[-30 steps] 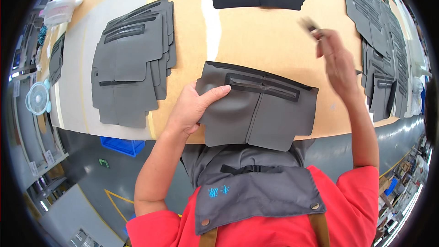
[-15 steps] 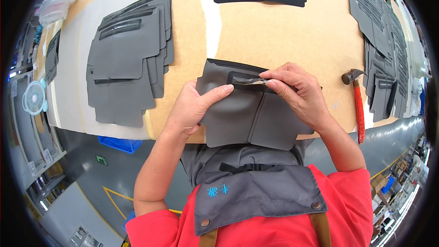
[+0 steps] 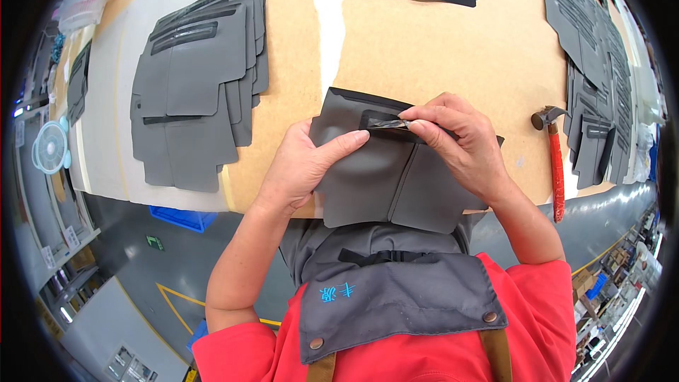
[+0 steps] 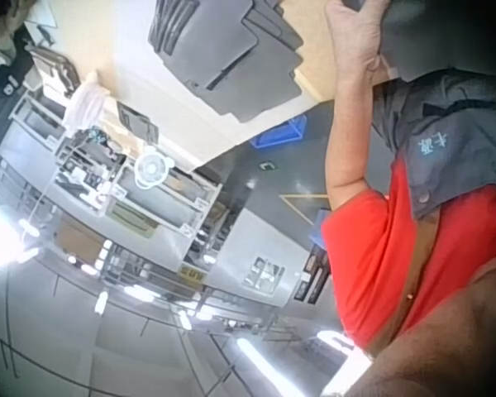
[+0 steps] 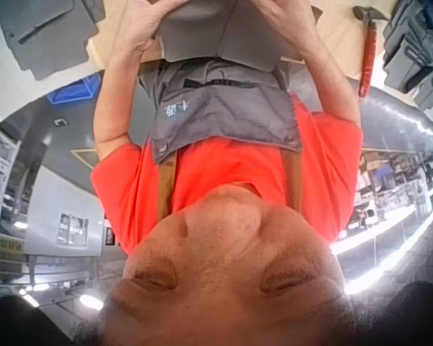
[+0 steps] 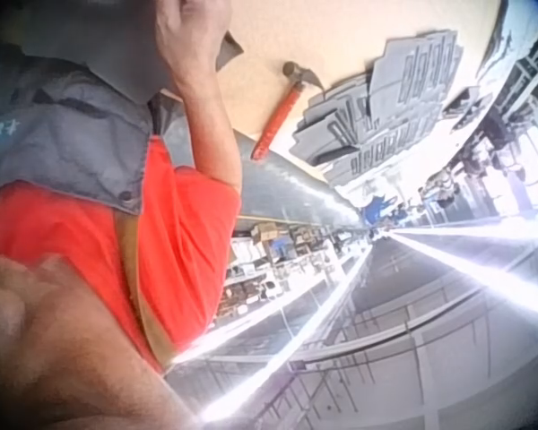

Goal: Fitting a reinforcement strip into a leather pocket piece and tapping it with a hammer to secure it.

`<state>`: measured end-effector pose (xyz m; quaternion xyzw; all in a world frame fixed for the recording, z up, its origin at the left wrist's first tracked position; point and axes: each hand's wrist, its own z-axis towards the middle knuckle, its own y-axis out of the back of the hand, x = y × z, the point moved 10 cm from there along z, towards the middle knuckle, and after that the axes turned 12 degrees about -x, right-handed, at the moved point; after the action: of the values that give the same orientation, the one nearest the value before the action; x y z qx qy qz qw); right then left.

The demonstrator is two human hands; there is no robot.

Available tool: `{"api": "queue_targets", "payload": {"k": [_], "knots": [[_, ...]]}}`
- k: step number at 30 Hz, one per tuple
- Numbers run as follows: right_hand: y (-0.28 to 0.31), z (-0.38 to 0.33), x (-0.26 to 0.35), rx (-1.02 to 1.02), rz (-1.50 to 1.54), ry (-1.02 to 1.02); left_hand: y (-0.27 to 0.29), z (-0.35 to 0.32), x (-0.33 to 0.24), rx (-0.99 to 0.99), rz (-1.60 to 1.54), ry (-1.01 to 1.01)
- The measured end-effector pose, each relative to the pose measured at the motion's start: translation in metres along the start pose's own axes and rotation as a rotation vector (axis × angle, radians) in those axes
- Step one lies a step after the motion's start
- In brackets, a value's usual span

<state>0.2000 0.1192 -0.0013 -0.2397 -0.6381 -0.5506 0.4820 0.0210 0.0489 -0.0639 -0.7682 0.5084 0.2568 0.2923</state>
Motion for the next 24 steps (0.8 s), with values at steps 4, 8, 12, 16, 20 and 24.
{"api": "queue_targets", "payload": {"k": [4, 8, 12, 16, 20, 24], "knots": [[-0.0003, -0.0001, -0.0022, -0.016, 0.016, -0.023, 0.0002, 0.0006, -0.0005, -0.007, -0.01, -0.024], [0.0001, -0.0003, -0.0042, -0.018, 0.017, -0.046, -0.0019, -0.0007, -0.0012, 0.002, -0.006, -0.018], [-0.0004, -0.0002, -0.0055, -0.009, 0.025, -0.061, -0.0015, 0.0, 0.0003, -0.004, -0.008, -0.011], [-0.0023, 0.0008, -0.0082, 0.024, 0.048, -0.121, -0.0009, -0.0009, -0.0008, -0.015, -0.013, -0.029], [-0.0024, 0.0005, -0.0082, 0.018, 0.059, -0.105, -0.001, -0.0016, -0.0004, -0.006, 0.005, -0.027], [0.0003, -0.0008, -0.0096, 0.017, 0.072, -0.131, -0.0017, -0.0027, 0.0002, -0.003, 0.004, -0.021]]}}
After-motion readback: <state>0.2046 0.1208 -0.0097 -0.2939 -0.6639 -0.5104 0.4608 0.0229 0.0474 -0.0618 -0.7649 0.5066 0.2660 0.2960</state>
